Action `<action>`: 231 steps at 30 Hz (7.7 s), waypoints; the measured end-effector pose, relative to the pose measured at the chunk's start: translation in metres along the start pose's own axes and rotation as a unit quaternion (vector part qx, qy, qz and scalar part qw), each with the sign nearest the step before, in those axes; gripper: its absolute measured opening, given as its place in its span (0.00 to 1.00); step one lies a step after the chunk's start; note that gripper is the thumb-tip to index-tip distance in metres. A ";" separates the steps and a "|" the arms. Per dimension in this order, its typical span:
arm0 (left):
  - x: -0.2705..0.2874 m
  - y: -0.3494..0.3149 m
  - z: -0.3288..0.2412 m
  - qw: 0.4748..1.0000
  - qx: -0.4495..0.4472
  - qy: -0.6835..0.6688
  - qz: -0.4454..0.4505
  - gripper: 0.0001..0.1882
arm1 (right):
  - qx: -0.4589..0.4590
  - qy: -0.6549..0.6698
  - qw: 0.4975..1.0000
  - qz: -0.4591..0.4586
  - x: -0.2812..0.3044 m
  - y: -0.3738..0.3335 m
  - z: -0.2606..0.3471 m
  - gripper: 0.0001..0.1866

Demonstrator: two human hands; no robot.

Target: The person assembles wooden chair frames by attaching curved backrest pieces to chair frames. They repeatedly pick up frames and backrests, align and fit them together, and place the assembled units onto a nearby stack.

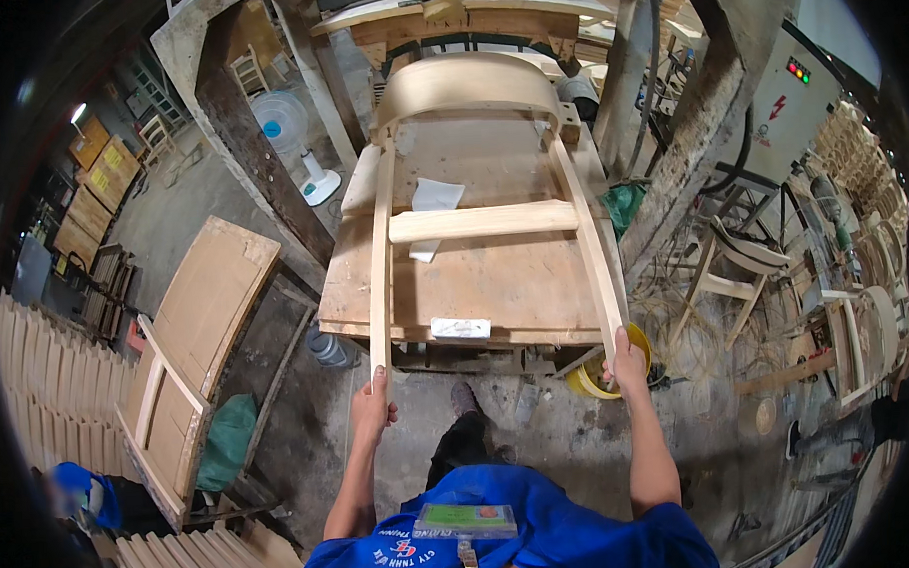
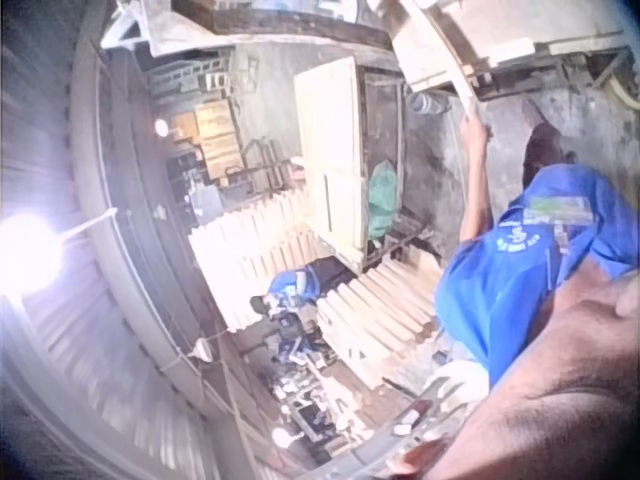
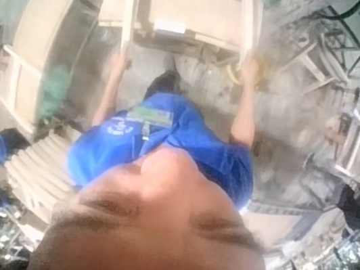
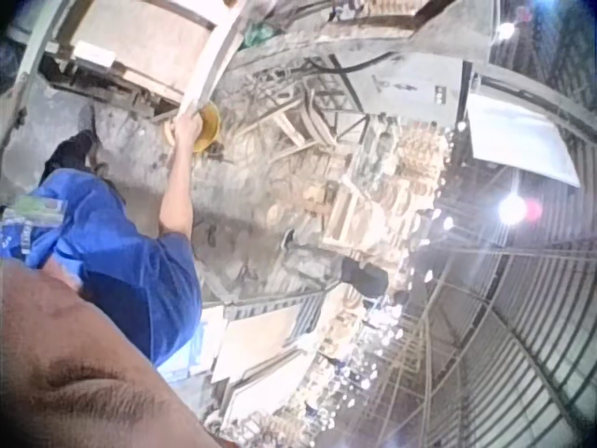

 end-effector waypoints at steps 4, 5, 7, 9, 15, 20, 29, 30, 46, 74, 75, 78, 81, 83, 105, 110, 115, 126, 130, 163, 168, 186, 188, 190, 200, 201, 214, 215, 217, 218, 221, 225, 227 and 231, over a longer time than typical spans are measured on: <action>0.013 0.016 -0.025 0.999 -0.028 0.017 -0.016 0.38 | -0.006 0.055 0.998 0.020 -0.019 0.003 0.001 0.38; 0.018 0.024 -0.029 0.999 -0.029 0.015 -0.022 0.37 | -0.007 0.070 0.997 0.026 -0.026 0.004 -0.002 0.38; 0.029 0.040 -0.038 0.999 -0.028 0.012 -0.031 0.37 | -0.011 0.084 0.996 0.029 -0.039 0.004 -0.006 0.36; 0.037 0.060 -0.047 0.999 -0.027 0.008 -0.033 0.37 | -0.015 0.085 0.996 0.015 -0.054 0.005 -0.005 0.35; 0.046 0.119 -0.069 1.000 -0.008 -0.006 -0.019 0.37 | -0.034 0.127 0.991 0.017 -0.085 0.025 0.027 0.33; 0.043 0.162 -0.102 1.000 -0.007 -0.004 -0.001 0.37 | -0.046 0.111 0.993 0.003 -0.102 0.054 0.056 0.34; 0.028 0.186 -0.107 0.998 -0.002 -0.006 0.069 0.34 | -0.061 0.110 0.991 0.033 -0.101 0.085 0.065 0.36; 0.030 0.185 -0.105 0.998 0.000 -0.006 0.064 0.34 | -0.068 0.109 0.991 0.037 -0.102 0.085 0.067 0.36; 0.029 0.187 -0.104 0.999 0.012 0.012 0.047 0.34 | -0.056 0.077 0.995 0.013 -0.096 0.088 0.063 0.37; 0.028 0.183 -0.107 0.999 0.010 0.004 0.039 0.32 | -0.068 0.076 0.995 0.004 -0.096 0.084 0.070 0.35; 0.028 0.184 -0.107 0.999 0.011 0.003 0.040 0.32 | -0.067 0.073 0.995 0.004 -0.095 0.085 0.072 0.35; 0.030 0.183 -0.109 0.999 0.012 0.002 0.040 0.31 | -0.058 0.065 0.996 -0.002 -0.094 0.083 0.074 0.36; 0.029 0.184 -0.113 0.999 -0.001 0.003 0.033 0.31 | -0.068 0.061 0.996 -0.015 -0.091 0.080 0.073 0.36; 0.029 0.184 -0.115 0.999 -0.014 0.011 0.032 0.31 | -0.074 0.059 0.995 -0.018 -0.090 0.078 0.076 0.36; 0.025 0.182 -0.115 0.998 -0.007 0.026 0.053 0.32 | -0.100 0.052 0.993 -0.016 -0.095 0.078 0.071 0.36; 0.027 0.183 -0.114 0.999 -0.006 0.013 0.029 0.33 | -0.101 0.068 0.993 -0.005 -0.095 0.079 0.072 0.35; 0.030 0.183 -0.115 0.999 -0.009 0.031 0.022 0.33 | -0.087 0.056 0.995 -0.007 -0.092 0.078 0.077 0.35; 0.029 0.182 -0.121 0.999 -0.002 0.027 0.030 0.30 | -0.090 0.029 0.995 -0.011 -0.094 0.075 0.084 0.37; 0.031 0.186 -0.118 0.999 -0.012 0.025 0.030 0.29 | -0.077 0.022 0.997 -0.016 -0.095 0.075 0.087 0.38; -0.019 0.223 -0.122 0.903 0.103 -0.295 0.295 0.45 | -0.012 0.451 0.852 0.267 -0.120 0.105 0.072 0.25; -0.015 0.219 -0.121 0.931 0.125 -0.210 0.273 0.44 | -0.066 0.428 0.871 0.231 -0.119 0.104 0.061 0.25; -0.015 0.213 -0.133 0.957 0.119 -0.152 0.218 0.44 | -0.088 0.363 0.913 0.162 -0.105 0.096 0.070 0.23; -0.018 0.215 -0.135 0.956 0.116 -0.149 0.226 0.44 | -0.090 0.366 0.912 0.161 -0.103 0.097 0.071 0.23; -0.012 0.214 -0.132 0.957 0.125 -0.149 0.215 0.44 | -0.102 0.372 0.907 0.170 -0.107 0.096 0.070 0.23; -0.008 0.213 -0.133 0.961 0.104 -0.168 0.195 0.44 | -0.094 0.375 0.903 0.189 -0.110 0.092 0.069 0.24; -0.008 0.216 -0.135 0.962 0.101 -0.164 0.195 0.43 | -0.084 0.380 0.901 0.191 -0.110 0.094 0.071 0.24; -0.006 0.219 -0.126 0.957 0.074 -0.150 0.236 0.44 | -0.072 0.364 0.904 0.211 -0.111 0.092 0.079 0.29; -0.003 0.220 -0.130 0.962 0.049 -0.169 0.207 0.44 | -0.075 0.372 0.900 0.215 -0.111 0.090 0.080 0.29; 0.004 0.216 -0.135 0.955 0.050 -0.162 0.244 0.43 | -0.083 0.387 0.891 0.222 -0.114 0.086 0.085 0.28; 0.004 0.214 -0.141 0.953 0.049 -0.164 0.249 0.42 | -0.084 0.388 0.889 0.227 -0.115 0.083 0.087 0.28; 0.022 0.197 -0.155 0.962 0.021 -0.140 0.235 0.42 | -0.084 0.392 0.884 0.241 -0.113 0.068 0.097 0.28; 0.042 0.172 -0.171 0.956 -0.006 -0.164 0.244 0.42 | -0.086 0.396 0.883 0.237 -0.107 0.036 0.118 0.28; 0.050 0.157 -0.184 0.948 -0.021 -0.185 0.257 0.41 | -0.075 0.392 0.888 0.229 -0.100 0.018 0.132 0.28; 0.064 0.127 -0.216 0.946 -0.063 -0.196 0.251 0.41 | -0.020 0.366 0.903 0.224 -0.085 -0.013 0.170 0.30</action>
Point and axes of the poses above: each hand's wrist, its own y-axis towards the middle knuckle, its own x-axis out of the back of the hand, z = x × y, the point moved 9 cm from there along y, towards the middle knuckle, and after that the axes turned 9 degrees about z, right-handed, at the moved point
